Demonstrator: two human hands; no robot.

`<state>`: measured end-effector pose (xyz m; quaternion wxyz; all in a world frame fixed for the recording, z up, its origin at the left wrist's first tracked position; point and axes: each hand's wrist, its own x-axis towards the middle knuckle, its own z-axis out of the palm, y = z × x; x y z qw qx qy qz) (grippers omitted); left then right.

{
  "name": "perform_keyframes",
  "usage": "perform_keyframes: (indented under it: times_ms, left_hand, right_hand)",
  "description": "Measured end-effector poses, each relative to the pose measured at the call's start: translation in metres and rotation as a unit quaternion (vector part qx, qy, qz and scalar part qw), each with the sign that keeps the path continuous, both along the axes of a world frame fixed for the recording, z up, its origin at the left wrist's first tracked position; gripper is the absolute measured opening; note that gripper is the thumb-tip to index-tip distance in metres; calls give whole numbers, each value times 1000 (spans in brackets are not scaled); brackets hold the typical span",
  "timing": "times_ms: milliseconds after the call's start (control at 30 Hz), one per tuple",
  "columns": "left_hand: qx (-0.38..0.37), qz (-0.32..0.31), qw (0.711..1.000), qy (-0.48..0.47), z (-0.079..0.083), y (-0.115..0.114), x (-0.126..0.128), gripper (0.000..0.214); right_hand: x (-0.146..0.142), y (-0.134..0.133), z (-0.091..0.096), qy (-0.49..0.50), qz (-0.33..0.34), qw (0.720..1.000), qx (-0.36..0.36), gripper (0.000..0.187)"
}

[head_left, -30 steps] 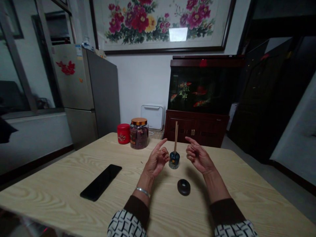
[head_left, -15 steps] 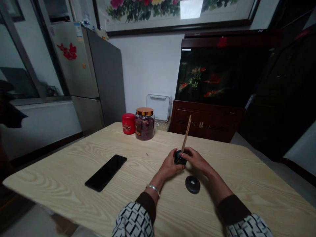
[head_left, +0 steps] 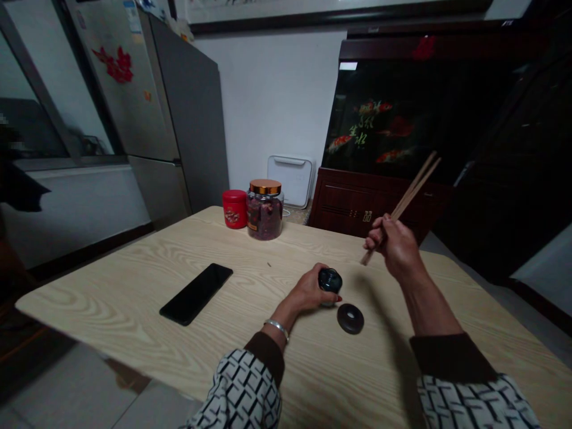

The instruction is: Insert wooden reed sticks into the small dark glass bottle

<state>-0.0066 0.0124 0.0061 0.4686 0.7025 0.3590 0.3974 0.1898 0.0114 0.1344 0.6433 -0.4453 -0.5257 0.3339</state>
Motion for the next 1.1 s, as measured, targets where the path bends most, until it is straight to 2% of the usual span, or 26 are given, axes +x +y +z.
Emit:
perform_keyframes:
  times_ms: [33,67,100,133,200,233,267,333,400,467,500,600,633,700,800,867,933,1033,1100]
  left_hand:
    - [-1,-2,1000,0,1,-1,0,74]
    - [2,-2,1000,1,1,-1,-1,73]
    - [6,-3,1000,2,2,-2,-1,73]
    - [11,-3,1000,3,2,-2,-2,73]
    - [15,-1,1000,6,3,-3,-3,73]
    - [15,-1,1000,7,3,-4,-3,74]
    - [13,-1,1000,8,3,-4,-4,74]
    - [14,-4,1000,9,3,-6,-5,74]
    - [19,-3,1000,10,3,-8,-6,74]
    - [22,-1,1000,14,4,-9,-7,74]
    - [21,0,1000,16,4,-9,-7,75]
    - [10,-8,1000,17,3,-8,-8,78]
    - [4,-18,1000,14,2,-7,-9,80]
    - [-6,-48,999,6,-1,-5,-10,83]
    - [-18,-86,996,-7,-7,-1,-13,79]
    - [-25,-97,995,-20,-10,1,-13,74]
    - [-27,-93,995,-21,-11,2,-13,74]
    - [-13,-75,997,5,-10,2,-11,77]
    - [-2,-69,997,20,-7,-1,-9,77]
  right_hand:
    - [14,1,2,-78,-28,996,-24,36]
    - [29,1,0,-179,-62,980,-57,34]
    - [42,-1,-8,-290,-97,947,-96,33]
    - [54,-5,-21,-405,-117,896,-138,30]
    - [75,-18,-54,-569,-146,779,-221,25]
    - [82,-26,-72,-615,-141,732,-257,26]
    - [89,-33,-88,-639,-138,702,-282,29]
    - [98,-46,-112,-666,-122,680,-281,31]
    - [100,-54,-119,-684,-126,673,-252,34]
    - [93,-59,-113,-683,-135,683,-219,37]
    - [86,-60,-106,-668,-129,703,-207,39]
    - [54,-68,-86,-591,-25,785,-186,45]
    - [41,-71,-81,-576,24,797,-180,47]
    - [17,-78,-78,-584,94,788,-172,54]
    - [-2,-83,-80,-612,114,764,-172,50]
    - [0,-83,-78,-588,117,783,-169,40]
    - [8,-80,-69,-499,127,841,-167,36]
    - [11,-73,-47,-252,128,950,-134,44]
    - [0,-65,-38,-89,113,986,-87,44]
